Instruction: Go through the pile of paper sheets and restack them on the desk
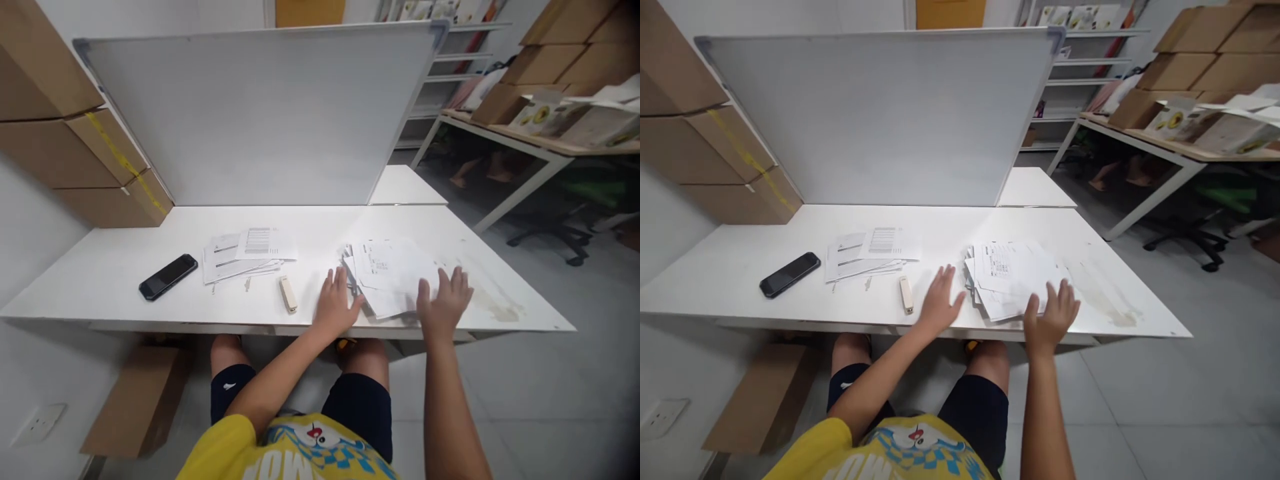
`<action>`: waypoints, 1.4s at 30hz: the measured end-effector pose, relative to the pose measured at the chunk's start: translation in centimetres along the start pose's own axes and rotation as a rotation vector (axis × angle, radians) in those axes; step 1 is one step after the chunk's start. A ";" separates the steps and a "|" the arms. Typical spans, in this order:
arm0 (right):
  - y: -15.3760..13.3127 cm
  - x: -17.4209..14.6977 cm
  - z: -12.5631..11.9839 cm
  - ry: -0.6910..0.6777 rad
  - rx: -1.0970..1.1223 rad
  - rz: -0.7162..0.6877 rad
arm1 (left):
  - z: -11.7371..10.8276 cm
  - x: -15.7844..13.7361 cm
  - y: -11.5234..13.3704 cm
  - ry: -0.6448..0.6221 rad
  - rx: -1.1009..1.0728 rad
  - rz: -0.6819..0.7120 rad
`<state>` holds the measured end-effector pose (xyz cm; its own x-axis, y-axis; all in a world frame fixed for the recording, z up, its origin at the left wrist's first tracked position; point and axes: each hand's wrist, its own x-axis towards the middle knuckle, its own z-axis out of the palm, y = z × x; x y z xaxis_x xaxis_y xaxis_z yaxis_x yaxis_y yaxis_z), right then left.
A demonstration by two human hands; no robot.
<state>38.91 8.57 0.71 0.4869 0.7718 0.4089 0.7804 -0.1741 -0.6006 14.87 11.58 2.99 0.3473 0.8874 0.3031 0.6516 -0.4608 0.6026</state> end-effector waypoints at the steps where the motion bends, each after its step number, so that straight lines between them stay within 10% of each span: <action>1: -0.7 -2.6 0.2 -0.009 0.099 0.030 | -1.6 0.1 -1.3 0.047 0.033 -0.015; 9: -1.9 -22.8 5.4 -0.323 0.506 -0.200 | -13.6 0.6 -17.0 0.152 0.497 -0.383; 21: -7.9 -16.3 5.1 -0.095 0.512 -0.571 | -12.7 -1.2 -19.1 0.193 0.487 -0.203; 30: -9.3 -21.7 7.6 -0.315 0.637 -0.629 | -13.1 -1.1 -18.3 0.307 0.422 -0.164; 35: -7.0 -24.0 8.0 -0.527 0.742 -0.441 | -12.2 -3.0 -15.7 0.383 0.359 -0.149; 42: -9.9 -16.8 4.1 -0.731 1.466 0.521 | -8.4 -10.7 -7.4 -0.042 -0.024 0.303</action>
<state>21.42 -0.18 -3.03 -0.0379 0.9891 -0.1421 -0.5747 -0.1379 -0.8066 0.68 5.62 1.44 0.5512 0.7080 0.4414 0.4981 -0.7037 0.5067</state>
